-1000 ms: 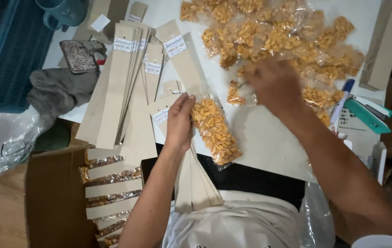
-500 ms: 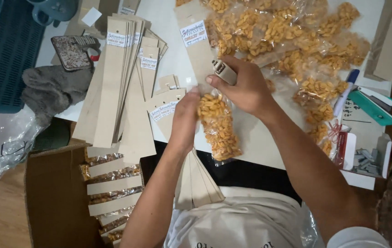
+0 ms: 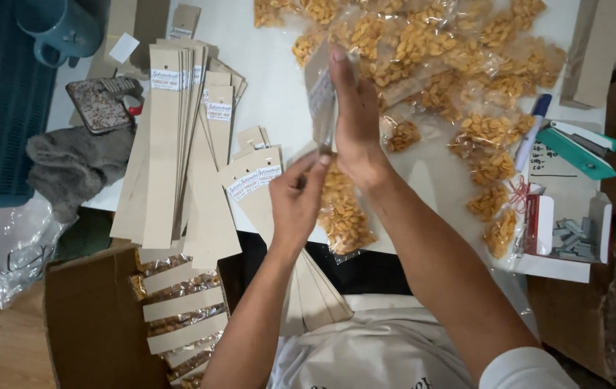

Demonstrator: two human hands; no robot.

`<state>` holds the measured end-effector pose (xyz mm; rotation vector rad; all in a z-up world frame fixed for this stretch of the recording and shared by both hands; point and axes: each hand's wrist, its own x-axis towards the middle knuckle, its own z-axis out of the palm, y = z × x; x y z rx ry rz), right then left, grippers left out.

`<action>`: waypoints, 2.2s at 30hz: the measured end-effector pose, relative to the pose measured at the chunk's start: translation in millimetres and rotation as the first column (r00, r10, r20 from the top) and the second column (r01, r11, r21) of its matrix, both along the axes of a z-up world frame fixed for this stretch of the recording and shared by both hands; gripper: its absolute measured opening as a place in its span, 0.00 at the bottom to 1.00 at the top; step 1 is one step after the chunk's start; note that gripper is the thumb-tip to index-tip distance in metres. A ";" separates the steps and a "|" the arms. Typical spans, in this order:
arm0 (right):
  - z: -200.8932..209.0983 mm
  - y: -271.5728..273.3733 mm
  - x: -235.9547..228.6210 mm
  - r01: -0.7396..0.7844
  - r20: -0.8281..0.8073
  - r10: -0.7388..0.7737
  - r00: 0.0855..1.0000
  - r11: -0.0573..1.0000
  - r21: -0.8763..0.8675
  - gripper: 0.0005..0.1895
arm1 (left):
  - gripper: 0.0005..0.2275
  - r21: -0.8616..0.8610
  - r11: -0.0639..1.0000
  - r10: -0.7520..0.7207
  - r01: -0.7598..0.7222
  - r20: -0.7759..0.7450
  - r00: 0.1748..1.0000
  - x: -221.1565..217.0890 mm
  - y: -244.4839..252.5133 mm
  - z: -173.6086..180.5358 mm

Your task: The person packages small, yellow, puffed snacks into clear plastic bags attached to cardboard backings. They use a handheld stapler to seal the top of each bag and then place the finished packages into a cardboard box.

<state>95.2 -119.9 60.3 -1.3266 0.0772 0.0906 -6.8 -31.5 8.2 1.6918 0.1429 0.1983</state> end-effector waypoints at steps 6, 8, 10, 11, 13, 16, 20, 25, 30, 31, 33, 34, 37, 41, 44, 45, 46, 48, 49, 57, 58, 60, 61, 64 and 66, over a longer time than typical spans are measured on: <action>5.0 -38.1 11.5 -0.127 -0.380 -0.111 0.918 0.826 -0.549 0.32 | 0.20 0.059 0.998 -0.020 0.025 -0.076 0.997 1.4 -13.5 17.7; -51.9 -93.2 28.0 0.022 0.053 0.053 0.997 0.466 -0.884 0.23 | 0.14 -0.091 0.991 0.081 -0.093 -0.127 0.989 7.4 -8.4 12.0; -93.6 -135.8 46.9 0.339 0.340 0.387 0.857 0.073 -0.938 0.30 | 0.10 -0.236 0.948 0.167 -0.214 -0.204 0.965 12.4 -2.5 7.4; -107.5 -150.6 56.8 0.378 0.352 0.347 0.869 -0.010 -0.926 0.26 | 0.16 -0.325 0.918 0.162 -0.228 -0.217 0.963 16.9 2.1 5.6; -103.3 -163.0 68.1 0.421 0.375 0.308 0.874 -0.096 -0.902 0.23 | 0.29 -0.415 0.878 0.155 -0.237 -0.221 0.963 24.2 3.7 15.8; -56.0 -145.8 49.6 0.551 0.510 0.365 0.779 -0.010 -0.834 0.24 | 0.29 -0.481 0.843 0.111 -0.243 -0.285 0.952 21.7 2.6 33.0; -3.5 -107.8 29.4 -0.296 0.295 0.419 0.859 0.875 -0.382 0.06 | 0.31 -0.530 0.833 -0.031 -0.160 -0.333 0.943 24.5 8.3 33.5; 1.3 -82.4 26.7 -0.319 0.128 0.569 0.812 0.617 -0.719 0.07 | 0.32 -0.547 0.826 -0.088 -0.137 -0.365 0.927 21.7 -5.6 77.2; -6.3 -52.9 22.9 -0.133 0.120 0.355 0.927 0.611 -0.781 0.19 | 0.17 -0.330 0.941 0.010 -0.073 -0.187 0.982 30.2 6.5 5.7; -2.0 -42.6 21.5 -0.129 0.121 0.349 0.929 0.614 -0.778 0.19 | 0.17 -0.327 0.943 0.005 -0.067 -0.187 0.982 27.2 5.0 15.6; 7.2 -24.2 20.0 -0.096 0.205 0.176 0.963 0.932 -0.348 0.23 | 0.20 -0.183 0.980 0.058 -0.080 -0.123 0.991 22.1 0.0 35.2; 15.7 -17.9 15.1 -0.088 0.206 0.167 0.964 0.934 -0.346 0.23 | 0.20 -0.181 0.981 0.050 -0.072 -0.123 0.991 21.6 0.0 32.3; 25.7 -0.2 6.6 -0.065 0.029 0.076 0.997 0.963 -0.262 0.30 | 0.19 -0.088 0.996 0.004 -0.008 -0.048 0.999 17.8 3.4 23.2; 15.6 10.8 12.8 -0.103 0.059 0.106 0.993 0.993 -0.053 0.29 | 0.18 -0.011 0.998 -0.058 0.058 0.022 0.998 17.8 12.9 10.1; 10.0 20.7 25.7 -0.163 0.017 0.169 0.985 0.968 -0.189 0.26 | 0.19 -0.011 0.999 0.038 -0.038 -0.019 0.999 21.2 19.2 4.1; 7.0 26.7 31.8 -0.175 -0.031 0.175 0.984 0.931 -0.321 0.23 | 0.20 -0.052 0.993 0.106 -0.109 -0.056 0.993 21.9 22.2 3.5; -19.1 14.9 54.0 -0.185 -0.026 0.187 0.982 0.928 -0.324 0.23 | 0.20 -0.054 0.991 0.118 -0.120 -0.051 0.992 20.0 24.7 5.9; -68.0 -6.6 102.5 0.638 0.700 0.436 0.565 0.308 -0.706 0.32 | 0.17 -0.553 0.822 0.100 -0.136 -0.094 0.990 17.4 29.2 11.3; -81.7 -18.0 111.6 0.637 0.702 0.446 0.555 0.315 -0.704 0.32 | 0.17 -0.556 0.818 0.114 -0.145 -0.090 0.989 17.7 32.3 13.8; 7.7 -52.8 57.5 -0.280 0.078 0.317 0.945 0.910 -0.306 0.08 | 0.34 -0.642 0.600 0.118 -0.477 -0.519 0.847 32.9 38.7 26.1; 7.4 -53.7 53.7 -0.282 0.072 0.318 0.945 0.909 -0.308 0.08 | 0.34 -0.641 0.598 0.116 -0.481 -0.524 0.844 32.4 37.3 26.9; 9.9 -57.3 50.2 -0.478 0.076 0.646 0.759 0.634 -0.608 0.07 | 0.33 -0.654 0.625 0.097 -0.426 -0.477 0.874 36.8 33.3 30.0; 4.5 -55.3 49.2 -0.479 0.071 0.644 0.762 0.633 -0.607 0.07 | 0.33 -0.653 0.625 0.093 -0.427 -0.481 0.872 33.5 28.7 42.5; -5.0 -46.5 48.5 -0.303 0.107 0.572 0.813 0.573 -0.762 0.13 | 0.35 -0.623 0.723 0.046 -0.298 -0.387 0.921 26.1 19.5 78.1; -4.8 -39.1 49.2 -0.265 0.143 0.599 0.788 0.539 -0.800 0.12 | 0.40 -0.483 0.859 -0.038 -0.169 -0.390 0.920 22.8 17.1 97.3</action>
